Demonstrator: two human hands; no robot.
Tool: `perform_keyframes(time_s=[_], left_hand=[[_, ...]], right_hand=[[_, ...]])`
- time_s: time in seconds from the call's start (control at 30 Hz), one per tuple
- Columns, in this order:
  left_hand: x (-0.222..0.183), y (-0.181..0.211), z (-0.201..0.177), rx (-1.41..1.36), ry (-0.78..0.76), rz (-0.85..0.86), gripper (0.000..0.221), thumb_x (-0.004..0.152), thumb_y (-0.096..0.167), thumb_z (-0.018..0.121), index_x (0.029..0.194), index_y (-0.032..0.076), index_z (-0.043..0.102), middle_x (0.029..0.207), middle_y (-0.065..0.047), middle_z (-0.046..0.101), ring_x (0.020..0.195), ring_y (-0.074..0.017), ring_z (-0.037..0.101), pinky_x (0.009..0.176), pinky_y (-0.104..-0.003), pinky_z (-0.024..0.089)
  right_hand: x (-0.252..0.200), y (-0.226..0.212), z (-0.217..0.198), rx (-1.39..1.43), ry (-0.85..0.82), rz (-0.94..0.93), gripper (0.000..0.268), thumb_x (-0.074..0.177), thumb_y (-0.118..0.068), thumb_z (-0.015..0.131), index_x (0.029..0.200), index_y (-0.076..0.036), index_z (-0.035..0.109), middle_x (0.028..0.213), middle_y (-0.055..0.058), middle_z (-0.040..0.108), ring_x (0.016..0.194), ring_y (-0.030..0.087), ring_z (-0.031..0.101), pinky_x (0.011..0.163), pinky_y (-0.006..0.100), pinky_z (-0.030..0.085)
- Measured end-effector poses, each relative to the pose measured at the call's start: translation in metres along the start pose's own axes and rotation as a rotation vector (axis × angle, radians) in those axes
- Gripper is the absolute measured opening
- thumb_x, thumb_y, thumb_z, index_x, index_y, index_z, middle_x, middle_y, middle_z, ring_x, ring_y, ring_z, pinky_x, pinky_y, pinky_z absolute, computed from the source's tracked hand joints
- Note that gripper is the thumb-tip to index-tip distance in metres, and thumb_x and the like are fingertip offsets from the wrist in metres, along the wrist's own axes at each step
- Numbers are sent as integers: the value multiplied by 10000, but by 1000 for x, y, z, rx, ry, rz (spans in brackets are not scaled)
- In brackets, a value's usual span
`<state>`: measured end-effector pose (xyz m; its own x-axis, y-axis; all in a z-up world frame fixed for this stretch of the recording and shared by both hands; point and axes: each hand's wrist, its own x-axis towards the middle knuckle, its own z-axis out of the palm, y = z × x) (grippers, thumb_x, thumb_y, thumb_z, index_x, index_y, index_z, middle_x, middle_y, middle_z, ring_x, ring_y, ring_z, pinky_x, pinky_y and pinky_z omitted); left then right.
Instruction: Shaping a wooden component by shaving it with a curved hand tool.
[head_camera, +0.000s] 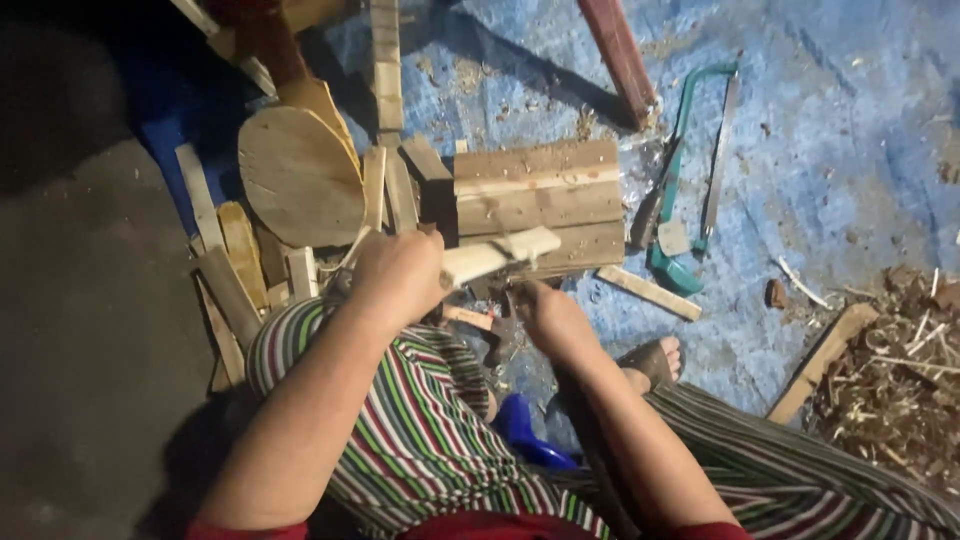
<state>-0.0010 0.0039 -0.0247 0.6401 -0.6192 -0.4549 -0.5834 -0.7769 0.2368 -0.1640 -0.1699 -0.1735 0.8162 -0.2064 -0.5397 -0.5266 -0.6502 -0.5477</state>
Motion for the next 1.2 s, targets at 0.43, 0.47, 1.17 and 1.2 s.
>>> perform_keyframes(time_s=[0.43,0.47,1.17,1.2], left_hand=[[1,7,19,-101,179,305,307,829,170,678,1124,127,749,939,-141,718,869,-408,738,805,-521,594],[-2,7,14,-143,167,308,313,837,237,693,1134,154,748,940,-140,725,891,-398,737,836,-510,591],[-11,-26,3,-354,197,466,376,811,200,785,1183,242,746,1157,5,741,1069,-242,709,928,-362,566],[-11,-25,3,-353,192,467,376,811,200,785,1183,242,746,1157,5,741,1069,-242,709,928,-362,566]], right_hand=[[-52,-62,-51,26,-10,46,352,940,-227,556,1231,-58,658,1024,259,743,1033,475,699,890,569,556],[-53,-61,-53,31,1,21,369,938,-211,563,1258,-45,646,1027,269,741,1041,483,694,896,580,552],[-20,14,-35,893,62,9,890,970,-457,606,1551,118,254,633,163,608,520,255,585,510,373,423],[-24,11,-35,897,62,12,890,970,-457,606,1551,118,254,633,163,608,520,255,585,510,373,423]])
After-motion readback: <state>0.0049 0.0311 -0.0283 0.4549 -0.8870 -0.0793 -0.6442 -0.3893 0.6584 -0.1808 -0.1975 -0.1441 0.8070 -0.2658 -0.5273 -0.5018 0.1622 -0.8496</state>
